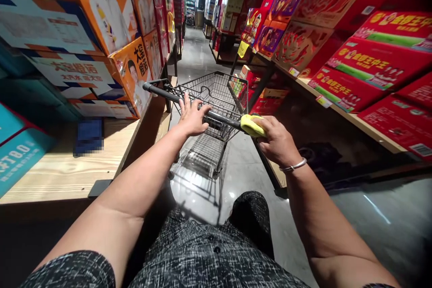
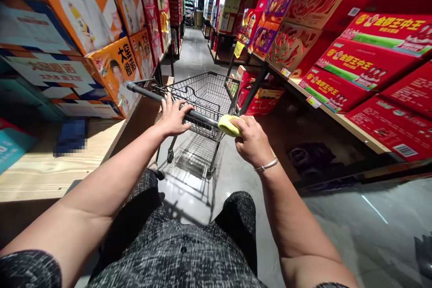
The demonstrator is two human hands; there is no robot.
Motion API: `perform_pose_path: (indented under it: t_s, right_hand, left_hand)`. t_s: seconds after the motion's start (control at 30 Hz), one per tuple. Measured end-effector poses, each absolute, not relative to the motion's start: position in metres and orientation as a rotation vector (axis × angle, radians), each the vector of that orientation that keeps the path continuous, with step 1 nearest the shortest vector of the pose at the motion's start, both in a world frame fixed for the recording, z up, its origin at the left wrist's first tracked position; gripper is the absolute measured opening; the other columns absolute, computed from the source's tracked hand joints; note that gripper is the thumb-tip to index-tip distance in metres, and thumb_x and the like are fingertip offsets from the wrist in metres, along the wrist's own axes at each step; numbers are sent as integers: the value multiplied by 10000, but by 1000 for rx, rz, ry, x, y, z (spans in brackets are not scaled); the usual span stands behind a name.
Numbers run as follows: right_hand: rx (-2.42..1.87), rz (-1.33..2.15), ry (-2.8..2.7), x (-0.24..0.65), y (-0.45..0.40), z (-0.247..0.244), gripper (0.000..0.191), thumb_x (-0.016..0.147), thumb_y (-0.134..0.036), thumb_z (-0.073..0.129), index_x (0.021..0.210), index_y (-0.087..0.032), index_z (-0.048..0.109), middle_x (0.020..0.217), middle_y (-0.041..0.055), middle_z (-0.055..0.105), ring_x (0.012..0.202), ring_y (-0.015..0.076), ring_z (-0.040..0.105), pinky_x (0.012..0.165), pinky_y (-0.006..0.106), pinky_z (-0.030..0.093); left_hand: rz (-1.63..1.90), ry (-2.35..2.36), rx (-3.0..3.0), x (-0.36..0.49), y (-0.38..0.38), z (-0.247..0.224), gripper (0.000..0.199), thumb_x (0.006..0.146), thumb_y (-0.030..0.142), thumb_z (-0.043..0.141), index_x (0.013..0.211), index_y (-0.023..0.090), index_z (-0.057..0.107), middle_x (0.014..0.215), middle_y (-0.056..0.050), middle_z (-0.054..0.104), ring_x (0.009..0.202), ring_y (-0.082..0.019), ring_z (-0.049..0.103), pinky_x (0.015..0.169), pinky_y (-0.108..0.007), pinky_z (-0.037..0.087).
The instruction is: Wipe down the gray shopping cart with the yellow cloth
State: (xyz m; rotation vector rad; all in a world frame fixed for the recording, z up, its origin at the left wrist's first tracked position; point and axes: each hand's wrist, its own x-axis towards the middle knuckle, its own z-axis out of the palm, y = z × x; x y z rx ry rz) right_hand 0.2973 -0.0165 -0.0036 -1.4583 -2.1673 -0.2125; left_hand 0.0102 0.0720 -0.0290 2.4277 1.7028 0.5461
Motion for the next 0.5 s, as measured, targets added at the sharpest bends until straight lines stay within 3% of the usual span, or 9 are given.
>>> perform_pose_path:
  t_s: [0.13, 0.33, 0.5]
  right_hand:
    - [-1285, 22, -2169, 298, -19, -11, 623, 724, -63, 563, 1301, -282, 654, 1242, 72, 664, 1178, 259, 611, 1005, 424, 515]
    - [-1389, 214, -2163, 304, 35, -20, 516, 806, -143, 539, 1296, -246, 666, 1357, 90, 618, 1307, 266, 532, 1099, 448, 427]
    - [-1409, 283, -2094, 315, 102, -41, 496, 760, -139, 607, 1248, -188, 685, 1336, 113, 638, 1268, 270, 557, 1124, 469, 394]
  left_hand:
    - [556, 1713, 2416, 0, 76, -29, 624, 795, 273, 694, 1406, 347, 590, 1544, -68, 413, 1611, -448, -65, 1281, -690, -68]
    - [503, 1705, 2436, -18, 78, -25, 628, 758, 239, 672, 1375, 333, 608, 1520, -82, 428, 1599, -483, -55, 1254, -739, -39]
    - [476, 1696, 2452, -22, 76, -23, 666, 735, 227, 671, 1388, 335, 598, 1515, -83, 439, 1600, -477, -34, 1246, -749, -24]
